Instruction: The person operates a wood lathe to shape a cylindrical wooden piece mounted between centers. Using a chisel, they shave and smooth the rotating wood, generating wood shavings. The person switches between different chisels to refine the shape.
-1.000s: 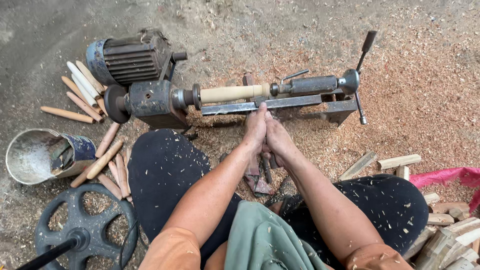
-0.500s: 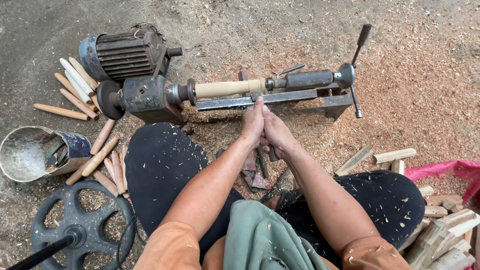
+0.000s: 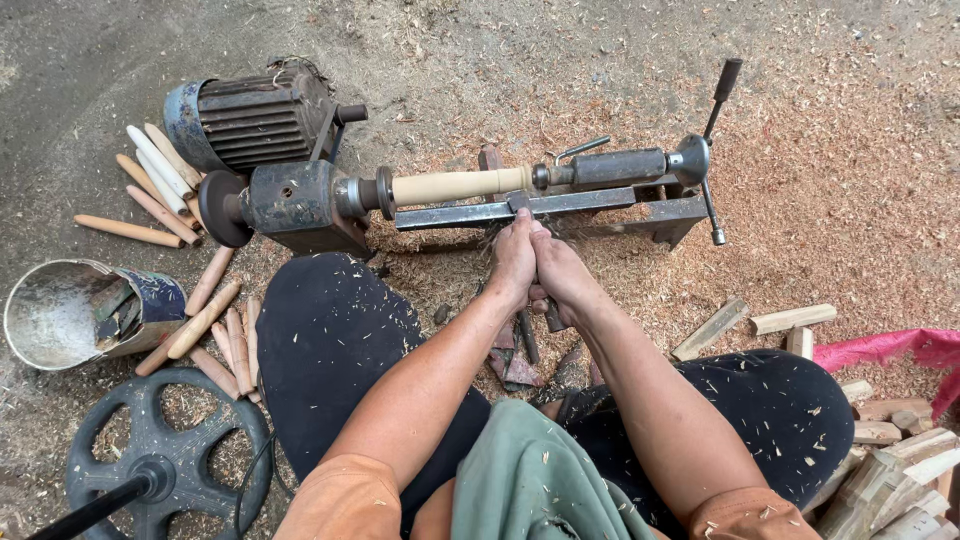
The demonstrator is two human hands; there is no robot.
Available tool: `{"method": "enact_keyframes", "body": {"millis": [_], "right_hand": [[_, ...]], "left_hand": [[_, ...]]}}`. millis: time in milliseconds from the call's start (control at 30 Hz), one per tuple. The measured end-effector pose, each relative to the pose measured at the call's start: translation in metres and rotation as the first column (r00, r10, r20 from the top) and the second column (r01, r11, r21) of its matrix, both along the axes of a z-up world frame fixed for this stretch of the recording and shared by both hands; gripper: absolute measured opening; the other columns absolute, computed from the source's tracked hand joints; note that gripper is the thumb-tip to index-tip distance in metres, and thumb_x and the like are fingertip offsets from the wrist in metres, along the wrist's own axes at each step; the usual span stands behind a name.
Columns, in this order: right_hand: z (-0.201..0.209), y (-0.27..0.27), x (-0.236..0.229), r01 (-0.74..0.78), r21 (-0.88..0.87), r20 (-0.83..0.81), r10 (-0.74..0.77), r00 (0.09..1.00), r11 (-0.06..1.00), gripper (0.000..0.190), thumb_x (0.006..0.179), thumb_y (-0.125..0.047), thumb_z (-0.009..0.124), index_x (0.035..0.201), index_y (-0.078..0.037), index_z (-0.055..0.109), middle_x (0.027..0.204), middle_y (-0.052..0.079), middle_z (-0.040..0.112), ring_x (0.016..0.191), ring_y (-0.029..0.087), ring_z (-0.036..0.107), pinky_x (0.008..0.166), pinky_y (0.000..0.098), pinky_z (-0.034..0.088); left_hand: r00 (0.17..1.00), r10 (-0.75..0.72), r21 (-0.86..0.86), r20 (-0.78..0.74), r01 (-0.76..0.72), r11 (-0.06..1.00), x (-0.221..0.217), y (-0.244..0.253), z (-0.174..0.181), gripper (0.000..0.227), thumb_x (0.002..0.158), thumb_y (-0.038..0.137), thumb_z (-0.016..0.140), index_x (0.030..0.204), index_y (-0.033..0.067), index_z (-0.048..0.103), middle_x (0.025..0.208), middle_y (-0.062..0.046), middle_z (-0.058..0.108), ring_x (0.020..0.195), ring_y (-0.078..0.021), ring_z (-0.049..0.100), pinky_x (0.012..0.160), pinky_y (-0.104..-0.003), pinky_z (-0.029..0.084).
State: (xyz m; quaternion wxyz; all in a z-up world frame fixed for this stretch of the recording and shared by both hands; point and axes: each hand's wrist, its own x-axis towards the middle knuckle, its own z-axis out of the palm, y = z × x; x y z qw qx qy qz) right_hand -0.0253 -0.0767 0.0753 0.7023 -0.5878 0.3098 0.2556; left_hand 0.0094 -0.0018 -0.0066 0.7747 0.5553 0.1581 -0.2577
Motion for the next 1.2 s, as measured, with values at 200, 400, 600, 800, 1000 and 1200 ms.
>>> {"method": "enact_keyframes", "body": {"millis": [200, 400, 600, 800, 1000, 1200], "right_hand": [[-0.011, 0.001, -0.002, 0.033, 0.043, 0.046, -0.035, 0.998, 0.999, 0.046, 0.109, -0.046, 0.034, 0.104, -0.005, 0.054, 0.066, 0.002, 0.051, 0.042, 0.008, 0.038, 0.033, 0.0250, 0.031], [-0.007, 0.002, -0.001, 0.011, -0.023, 0.045, -0.010, 0.999, 1.000, 0.040, 0.107, -0.045, 0.035, 0.103, -0.010, 0.053, 0.064, 0.001, 0.052, 0.042, 0.009, 0.040, 0.034, 0.0240, 0.031], [-0.001, -0.004, -0.006, 0.020, 0.026, 0.046, -0.021, 0.999, 0.999, 0.047, 0.108, -0.048, 0.037, 0.097, -0.006, 0.054, 0.063, -0.001, 0.046, 0.042, 0.008, 0.037, 0.034, 0.0243, 0.031], [0.002, -0.007, -0.001, 0.003, 0.026, 0.002, -0.003, 1.000, 1.000, 0.046, 0.106, -0.051, 0.037, 0.096, -0.009, 0.053, 0.062, -0.001, 0.046, 0.042, 0.007, 0.036, 0.034, 0.0232, 0.030], [0.003, -0.006, 0.003, 0.007, 0.015, 0.010, -0.007, 1.000, 1.000, 0.047, 0.106, -0.050, 0.036, 0.097, -0.008, 0.054, 0.062, 0.000, 0.046, 0.041, 0.008, 0.036, 0.033, 0.0241, 0.030], [0.004, -0.006, 0.003, 0.005, 0.003, 0.026, -0.005, 1.000, 1.000, 0.048, 0.109, -0.051, 0.038, 0.099, -0.007, 0.052, 0.063, -0.001, 0.044, 0.042, 0.007, 0.036, 0.033, 0.0241, 0.032]], "left_hand": [[0.998, -0.053, 0.044, 0.028, 0.052, 0.998, 0.000, 0.004, 0.004, 0.052, 0.110, 0.047, 0.033, 0.084, 0.0091, 0.057, 0.076, -0.002, 0.057, 0.066, -0.0153, 0.054, 0.061, -0.038, 0.049], [0.974, -0.063, 0.159, -0.216, 0.099, 0.982, -0.001, 0.010, 0.040, 0.049, 0.106, 0.050, 0.032, 0.083, 0.0134, 0.054, 0.071, -0.003, 0.054, 0.051, -0.0177, 0.050, 0.043, -0.037, 0.039], [0.999, -0.049, 0.079, 0.009, 0.049, 0.996, -0.006, 0.003, 0.034, 0.057, 0.109, 0.047, 0.032, 0.077, 0.0082, 0.059, 0.062, 0.000, 0.051, 0.051, -0.0148, 0.048, 0.044, -0.035, 0.042], [1.000, -0.017, 0.088, -0.003, 0.018, 0.996, 0.002, -0.004, 0.006, 0.055, 0.109, 0.045, 0.035, 0.079, 0.0059, 0.059, 0.062, -0.002, 0.052, 0.052, -0.0154, 0.049, 0.048, -0.038, 0.043], [0.996, -0.044, 0.112, 0.077, 0.035, 0.993, 0.003, -0.004, 0.001, 0.057, 0.110, 0.046, 0.034, 0.082, 0.0059, 0.063, 0.069, 0.000, 0.056, 0.061, -0.0114, 0.055, 0.058, -0.034, 0.049], [0.999, -0.043, 0.128, -0.021, 0.046, 0.991, 0.008, -0.003, 0.008, 0.058, 0.110, 0.046, 0.034, 0.080, 0.0048, 0.061, 0.066, -0.003, 0.053, 0.054, -0.0143, 0.050, 0.050, -0.036, 0.044]]}}
